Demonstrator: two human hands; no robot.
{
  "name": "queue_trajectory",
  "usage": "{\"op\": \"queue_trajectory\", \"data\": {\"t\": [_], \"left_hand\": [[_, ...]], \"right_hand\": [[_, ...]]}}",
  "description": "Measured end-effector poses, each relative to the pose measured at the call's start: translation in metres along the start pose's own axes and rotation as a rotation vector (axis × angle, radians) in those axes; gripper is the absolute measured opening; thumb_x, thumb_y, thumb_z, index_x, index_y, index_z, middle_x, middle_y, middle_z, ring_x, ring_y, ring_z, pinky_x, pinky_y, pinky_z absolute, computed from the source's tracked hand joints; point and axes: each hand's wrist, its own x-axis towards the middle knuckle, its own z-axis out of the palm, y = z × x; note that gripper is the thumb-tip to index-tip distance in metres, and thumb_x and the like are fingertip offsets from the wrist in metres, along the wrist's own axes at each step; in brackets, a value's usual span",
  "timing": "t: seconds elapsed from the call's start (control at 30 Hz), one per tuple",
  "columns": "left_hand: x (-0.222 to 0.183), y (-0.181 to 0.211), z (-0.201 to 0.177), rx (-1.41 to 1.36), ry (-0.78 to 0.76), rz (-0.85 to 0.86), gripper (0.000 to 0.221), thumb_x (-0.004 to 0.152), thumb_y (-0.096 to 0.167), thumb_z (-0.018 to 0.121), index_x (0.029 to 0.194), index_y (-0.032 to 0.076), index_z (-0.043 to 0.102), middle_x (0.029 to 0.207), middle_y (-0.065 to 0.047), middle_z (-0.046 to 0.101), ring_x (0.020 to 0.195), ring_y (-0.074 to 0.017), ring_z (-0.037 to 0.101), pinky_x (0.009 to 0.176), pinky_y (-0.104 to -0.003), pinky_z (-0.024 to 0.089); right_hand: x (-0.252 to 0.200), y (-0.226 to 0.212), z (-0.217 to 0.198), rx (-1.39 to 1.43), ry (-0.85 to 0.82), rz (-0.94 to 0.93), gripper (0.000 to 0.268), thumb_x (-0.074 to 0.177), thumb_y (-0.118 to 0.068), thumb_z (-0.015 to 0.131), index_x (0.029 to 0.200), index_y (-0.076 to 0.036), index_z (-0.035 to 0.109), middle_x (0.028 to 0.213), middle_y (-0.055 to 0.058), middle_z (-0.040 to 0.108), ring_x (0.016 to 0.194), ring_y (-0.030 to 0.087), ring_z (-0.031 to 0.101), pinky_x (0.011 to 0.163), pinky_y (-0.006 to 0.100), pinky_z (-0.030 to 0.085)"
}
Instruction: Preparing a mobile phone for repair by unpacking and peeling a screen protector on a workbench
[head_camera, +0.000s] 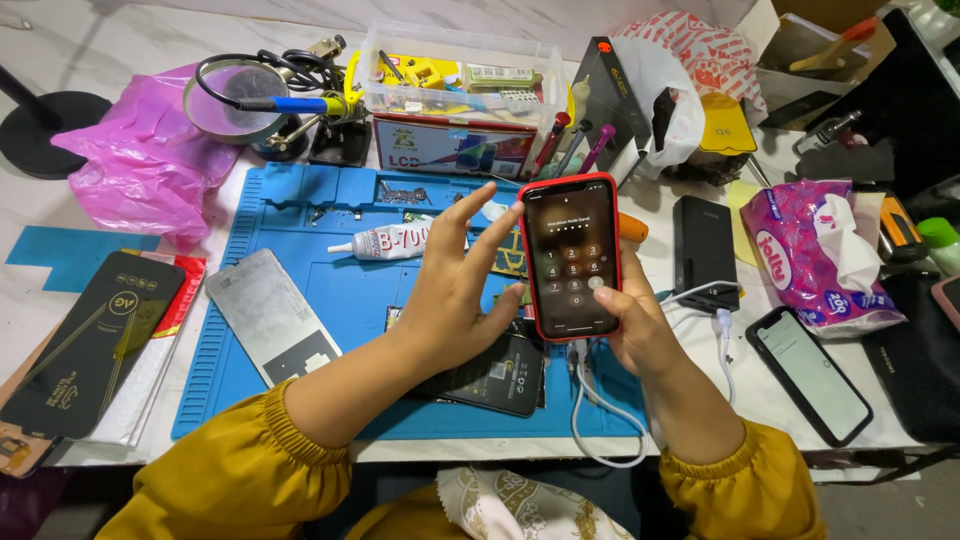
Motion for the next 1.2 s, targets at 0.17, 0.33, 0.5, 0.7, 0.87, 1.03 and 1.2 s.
{"op": "queue_trajectory", "data": {"t": [0.17,0.33,0.5,0.7,0.87,1.03,1.2], "left_hand": [[-0.003,0.008,-0.006,0.417,-0.03,0.175,0.054,0.098,0.03,0.067,0.149,0.022,0.05,0.16,-0.022,0.031,0.149,-0.0423,0.04,0.12,-0.06,0.038],[-0.002,0.01,-0.005,0.497,-0.049,0.192,0.05,0.088,0.032,0.076,0.136,0.026,0.065,0.159,-0.018,0.032,0.148,-0.0386,0.039,0.121,-0.058,0.025],[-0.005,0.007,-0.004,0.488,-0.094,0.16,0.065,0.087,0.035,0.079,0.147,0.029,0.055,0.162,-0.022,0.027,0.149,-0.0418,0.037,0.121,-0.058,0.029],[-0.007,0.001,0.001,0.321,-0.168,0.026,0.076,0.09,0.037,0.073,0.156,0.021,0.038,0.16,-0.024,0.032,0.146,-0.0444,0.038,0.119,-0.06,0.03],[-0.009,-0.004,0.004,0.261,-0.185,-0.008,0.082,0.086,0.038,0.076,0.157,0.022,0.036,0.155,-0.026,0.039,0.139,-0.0448,0.044,0.113,-0.063,0.033],[-0.008,-0.007,0.003,0.264,-0.22,0.0,0.083,0.085,0.04,0.076,0.158,0.026,0.037,0.157,-0.03,0.038,0.142,-0.0446,0.043,0.115,-0.062,0.031],[-0.01,-0.011,0.005,0.115,-0.256,-0.03,0.087,0.087,0.036,0.076,0.16,0.025,0.03,0.159,-0.032,0.033,0.144,-0.045,0.041,0.11,-0.058,0.036]], "right_hand": [[-0.001,-0.012,0.006,-0.041,-0.03,0.107,0.073,0.091,-0.024,0.057,0.158,-0.011,0.031,0.14,0.014,0.058,0.123,0.026,0.061,0.102,0.041,0.053],[-0.002,-0.002,-0.004,-0.136,-0.005,0.141,0.07,0.091,-0.023,0.058,0.155,-0.013,0.033,0.142,0.012,0.058,0.127,0.024,0.059,0.105,0.042,0.051],[-0.001,-0.012,0.003,-0.205,-0.032,0.123,0.07,0.089,-0.022,0.063,0.152,-0.011,0.036,0.139,0.012,0.06,0.121,0.022,0.063,0.101,0.041,0.056],[-0.004,-0.026,0.01,-0.375,-0.078,0.036,0.076,0.086,-0.015,0.065,0.155,-0.008,0.032,0.147,0.01,0.054,0.134,0.022,0.055,0.113,0.041,0.047],[-0.002,-0.022,0.009,-0.477,-0.116,0.058,0.076,0.086,-0.012,0.065,0.154,-0.009,0.031,0.148,0.011,0.052,0.135,0.023,0.054,0.114,0.039,0.046],[-0.004,-0.035,0.023,-0.449,-0.111,0.148,0.091,0.078,-0.006,0.077,0.154,-0.012,0.027,0.149,0.008,0.051,0.129,0.018,0.061,0.105,0.033,0.053],[-0.004,-0.044,0.03,-0.557,-0.134,0.11,0.11,0.079,-0.013,0.081,0.161,-0.02,0.007,0.161,0.008,0.036,0.135,0.018,0.054,0.106,0.035,0.051]]}}
